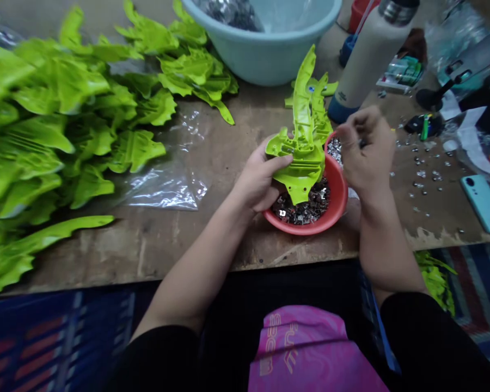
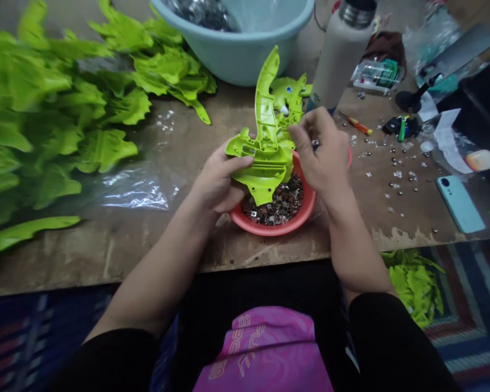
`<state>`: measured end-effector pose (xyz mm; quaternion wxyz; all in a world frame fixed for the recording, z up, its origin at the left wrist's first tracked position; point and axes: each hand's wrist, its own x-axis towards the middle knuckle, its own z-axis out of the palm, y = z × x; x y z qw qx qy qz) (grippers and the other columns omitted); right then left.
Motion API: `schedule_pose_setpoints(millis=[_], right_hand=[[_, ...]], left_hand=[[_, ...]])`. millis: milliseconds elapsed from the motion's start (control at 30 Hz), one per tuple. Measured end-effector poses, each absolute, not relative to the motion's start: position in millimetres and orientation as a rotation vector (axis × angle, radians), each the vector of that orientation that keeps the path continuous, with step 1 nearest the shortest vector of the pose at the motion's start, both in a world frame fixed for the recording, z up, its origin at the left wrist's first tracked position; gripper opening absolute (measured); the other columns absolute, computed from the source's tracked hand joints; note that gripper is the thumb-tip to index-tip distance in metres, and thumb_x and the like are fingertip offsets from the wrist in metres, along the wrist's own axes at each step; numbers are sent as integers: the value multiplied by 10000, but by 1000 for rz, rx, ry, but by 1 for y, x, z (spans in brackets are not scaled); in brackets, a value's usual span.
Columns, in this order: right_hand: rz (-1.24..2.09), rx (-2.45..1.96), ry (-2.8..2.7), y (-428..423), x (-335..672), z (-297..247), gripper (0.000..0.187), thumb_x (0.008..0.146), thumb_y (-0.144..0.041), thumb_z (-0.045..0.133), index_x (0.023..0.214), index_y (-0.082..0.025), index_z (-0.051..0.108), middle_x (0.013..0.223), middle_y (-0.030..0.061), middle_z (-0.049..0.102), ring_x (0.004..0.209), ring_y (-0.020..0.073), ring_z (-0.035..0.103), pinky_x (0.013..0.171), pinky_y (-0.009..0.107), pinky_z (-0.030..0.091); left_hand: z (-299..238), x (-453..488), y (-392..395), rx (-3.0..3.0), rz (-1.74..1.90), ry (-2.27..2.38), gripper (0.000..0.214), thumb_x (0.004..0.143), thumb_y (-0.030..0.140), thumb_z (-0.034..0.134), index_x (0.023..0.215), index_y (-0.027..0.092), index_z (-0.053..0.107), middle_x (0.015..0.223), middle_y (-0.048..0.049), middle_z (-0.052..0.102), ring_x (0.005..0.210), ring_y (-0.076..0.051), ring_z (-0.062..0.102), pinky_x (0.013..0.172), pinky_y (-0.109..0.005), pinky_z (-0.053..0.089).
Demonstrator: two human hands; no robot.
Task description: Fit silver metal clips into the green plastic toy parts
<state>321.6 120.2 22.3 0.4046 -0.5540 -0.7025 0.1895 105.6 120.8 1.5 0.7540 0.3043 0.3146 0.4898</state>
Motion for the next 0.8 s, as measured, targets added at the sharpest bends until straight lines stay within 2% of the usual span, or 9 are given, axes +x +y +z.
schedule_pose_setpoints(millis=[67, 133, 233, 367, 567, 700, 800], right_hand=[[556, -1373, -1833, 121, 317, 22, 598, 1005, -849, 576, 1022, -270, 725, 869, 36, 687, 839, 222, 685, 814, 394, 560], [610, -1319, -1903, 121, 311, 23, 548, 989, -787, 652, 926, -247, 725, 788, 15, 675, 721, 183, 606, 740, 361, 503], [685, -1288, -1927, 121, 304, 24, 551, 995, -741, 665, 873, -209, 741, 769, 19, 683, 706, 166, 564, 724, 342, 452], [758, -1290, -1854, 123, 303, 23, 632, 927, -818, 719, 842, -192, 734, 756, 10, 669, 686, 143, 518, 683, 323, 407], [772, -1299, -1750, 123, 302, 20, 633, 873, -841, 771, 831, -215, 687, 762, 0, 650, 697, 138, 519, 679, 316, 428], [712, -1353, -1698, 122, 300, 16, 523, 879, -703, 838, 808, -230, 624, 746, -12, 642, 687, 136, 541, 679, 321, 436], [708, -1443, -1656, 122, 302, 13, 479, 798, -566, 934, 807, -243, 579, 721, -28, 625, 658, 130, 532, 649, 321, 403]], left_hand=[[-2, 108, 122, 672, 1119, 694, 664, 605, 214, 944, 1196, 240, 641, 1086, -46, 850, 1181, -364, 823, 1077, -543, 684], [-6, 108, 122, 699, 1144, 686, 663, 608, 215, 952, 1194, 235, 642, 1084, -31, 852, 1141, -326, 833, 1059, -494, 688], [-11, 107, 123, 769, 1144, 659, 640, 643, 209, 937, 1206, 227, 632, 1087, -16, 855, 1096, -278, 842, 1049, -447, 689], [-17, 105, 125, 821, 1147, 608, 616, 701, 216, 917, 1239, 234, 618, 1130, -13, 857, 1129, -264, 842, 1090, -447, 677], [-20, 105, 126, 839, 1166, 563, 602, 738, 273, 966, 1229, 240, 619, 1164, -22, 852, 1202, -291, 833, 1124, -474, 671], [-24, 107, 127, 881, 1225, 564, 629, 802, 503, 1004, 1231, 229, 636, 1136, -42, 845, 1198, -302, 835, 1127, -502, 669], [-29, 109, 127, 913, 1265, 599, 642, 788, 551, 1018, 1215, 233, 660, 1126, -41, 841, 1182, -296, 838, 1112, -489, 673]])
